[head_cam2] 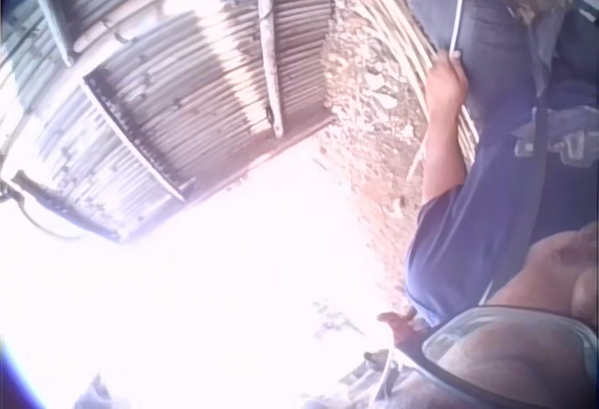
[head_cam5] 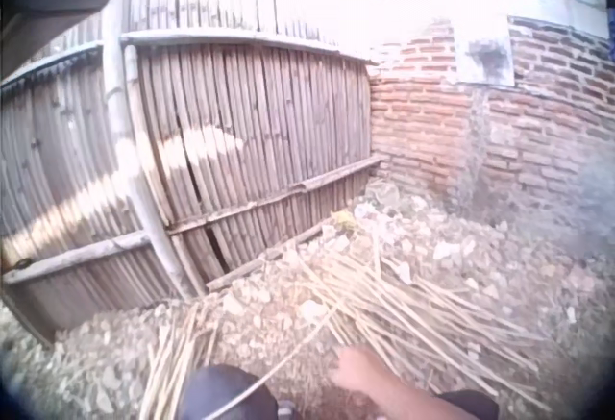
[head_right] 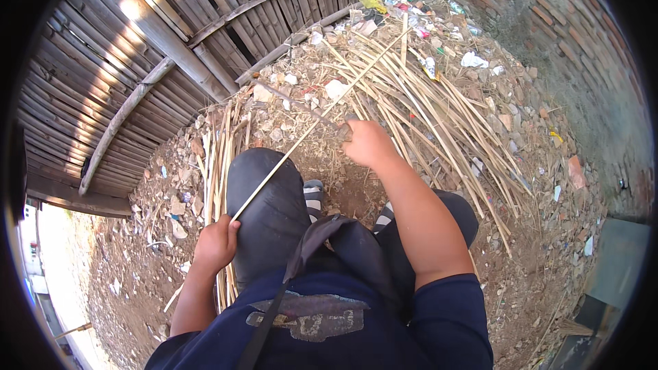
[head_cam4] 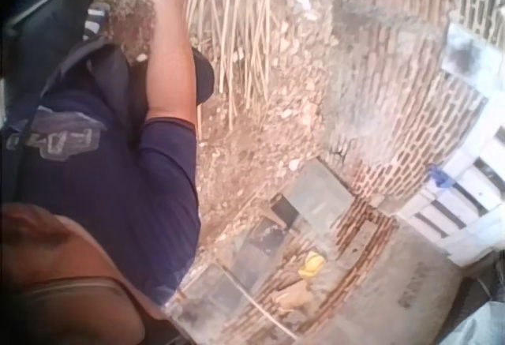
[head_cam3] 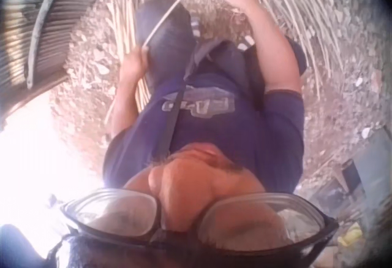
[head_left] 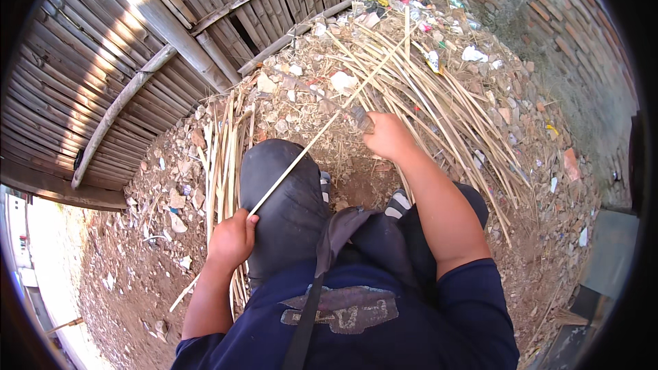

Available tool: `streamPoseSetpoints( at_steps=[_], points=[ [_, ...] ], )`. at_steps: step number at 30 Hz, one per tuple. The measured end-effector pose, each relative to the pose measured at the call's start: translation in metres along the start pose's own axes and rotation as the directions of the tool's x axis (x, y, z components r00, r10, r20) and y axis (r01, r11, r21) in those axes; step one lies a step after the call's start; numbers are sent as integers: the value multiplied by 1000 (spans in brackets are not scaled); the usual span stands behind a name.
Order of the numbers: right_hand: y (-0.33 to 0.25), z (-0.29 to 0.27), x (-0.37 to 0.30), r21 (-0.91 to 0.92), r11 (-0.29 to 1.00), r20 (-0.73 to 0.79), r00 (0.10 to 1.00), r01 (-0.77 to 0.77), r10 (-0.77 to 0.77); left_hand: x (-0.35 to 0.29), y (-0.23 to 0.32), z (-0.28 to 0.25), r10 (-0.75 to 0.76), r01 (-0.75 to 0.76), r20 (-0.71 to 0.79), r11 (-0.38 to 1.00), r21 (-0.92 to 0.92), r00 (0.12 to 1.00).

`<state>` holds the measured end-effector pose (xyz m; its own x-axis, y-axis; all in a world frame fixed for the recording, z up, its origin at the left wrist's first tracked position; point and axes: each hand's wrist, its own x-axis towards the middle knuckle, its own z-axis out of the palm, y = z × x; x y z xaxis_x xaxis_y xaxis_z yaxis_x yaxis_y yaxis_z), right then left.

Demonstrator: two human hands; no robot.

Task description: The person uses a blade to shave the surface of a bamboo strip, repeating the motion along its length.

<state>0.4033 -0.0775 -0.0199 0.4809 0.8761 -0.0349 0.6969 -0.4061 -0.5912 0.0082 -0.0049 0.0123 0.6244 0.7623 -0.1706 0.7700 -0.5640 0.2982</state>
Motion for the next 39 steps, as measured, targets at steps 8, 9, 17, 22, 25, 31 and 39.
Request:
streamPoseSetpoints(
  at_steps=[8,9,17,22,25,31,39],
  points=[
    [-23,2,-15,-263,956,196,977,131,-80,-2,-4,4,-17,17,10,999,35,1000],
    [-9,4,-5,-166,985,105,994,47,-29,3,-1,4,-17,17,13,999,28,1000],
    [-23,-4,-16,-178,980,105,992,93,-75,-3,-2,-5,-52,45,95,997,66,994],
    [39,1,10,45,983,-64,982,-178,180,5,-3,-2,23,-24,29,998,60,999],
    [20,-13,4,-95,984,-2,989,-148,149,2,-2,-10,-12,9,26,994,106,1000],
    [-14,-2,-19,-129,980,28,989,149,-146,3,-12,2,36,-36,43,999,8,998],
    [-1,-10,-8,-105,994,-4,1000,22,-23,1,-11,3,25,-25,-4,1000,14,1000]
  ],
)
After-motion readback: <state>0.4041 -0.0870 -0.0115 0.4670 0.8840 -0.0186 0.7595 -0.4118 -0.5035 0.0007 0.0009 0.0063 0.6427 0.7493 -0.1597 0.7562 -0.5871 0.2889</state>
